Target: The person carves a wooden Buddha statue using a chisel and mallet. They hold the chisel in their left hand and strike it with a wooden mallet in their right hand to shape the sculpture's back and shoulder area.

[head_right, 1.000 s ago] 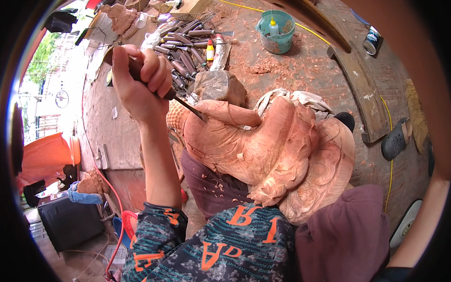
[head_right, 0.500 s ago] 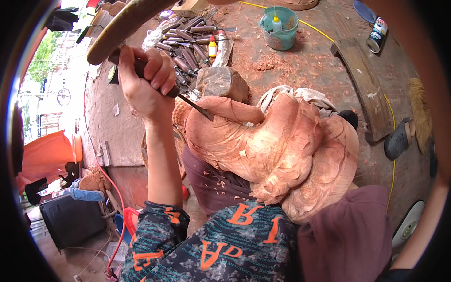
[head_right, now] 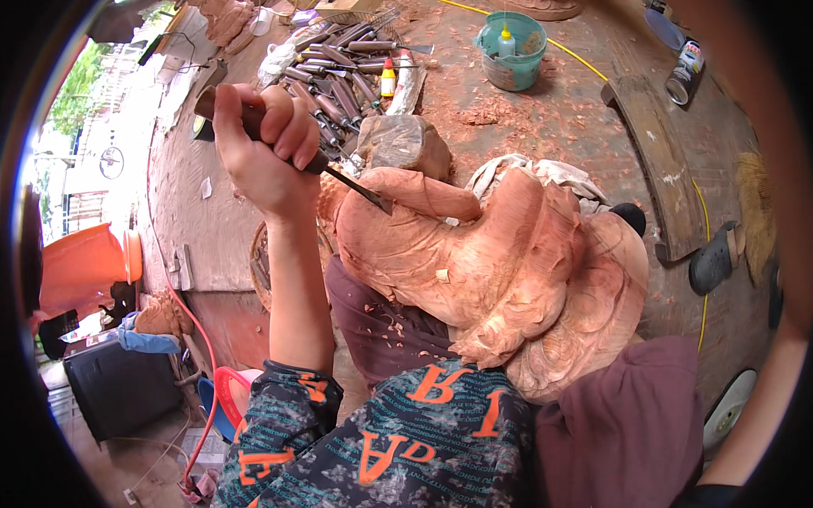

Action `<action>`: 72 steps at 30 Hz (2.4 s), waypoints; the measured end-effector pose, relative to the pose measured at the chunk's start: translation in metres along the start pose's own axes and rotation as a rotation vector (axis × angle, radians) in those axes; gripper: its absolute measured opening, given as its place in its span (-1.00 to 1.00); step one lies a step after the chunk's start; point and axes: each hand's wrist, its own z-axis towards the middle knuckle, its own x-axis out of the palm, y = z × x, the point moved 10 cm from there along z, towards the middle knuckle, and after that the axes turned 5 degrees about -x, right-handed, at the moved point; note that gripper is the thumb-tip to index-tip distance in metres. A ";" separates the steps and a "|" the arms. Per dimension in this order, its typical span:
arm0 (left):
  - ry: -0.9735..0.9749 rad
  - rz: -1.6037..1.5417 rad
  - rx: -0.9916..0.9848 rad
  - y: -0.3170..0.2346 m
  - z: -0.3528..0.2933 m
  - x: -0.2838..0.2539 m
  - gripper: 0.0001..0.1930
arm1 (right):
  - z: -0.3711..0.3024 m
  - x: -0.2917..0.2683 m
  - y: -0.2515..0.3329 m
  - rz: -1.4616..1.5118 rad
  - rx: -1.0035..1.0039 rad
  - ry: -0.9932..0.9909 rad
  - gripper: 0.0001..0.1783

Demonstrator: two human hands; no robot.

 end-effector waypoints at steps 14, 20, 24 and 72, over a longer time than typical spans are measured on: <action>-0.050 -0.060 -0.018 0.004 -0.004 -0.015 -0.71 | 0.009 -0.004 0.006 -0.016 -0.006 0.027 -0.51; -0.002 -0.059 0.011 0.007 -0.008 -0.008 -0.73 | 0.003 -0.003 0.008 -0.024 0.003 0.042 -0.51; -0.020 -0.060 -0.005 0.003 -0.008 -0.010 -0.73 | 0.008 -0.004 0.009 -0.024 0.000 0.055 -0.51; 0.164 -0.163 0.029 -0.022 -0.007 -0.003 -0.70 | 0.007 -0.015 0.009 0.346 -0.334 -0.023 -0.54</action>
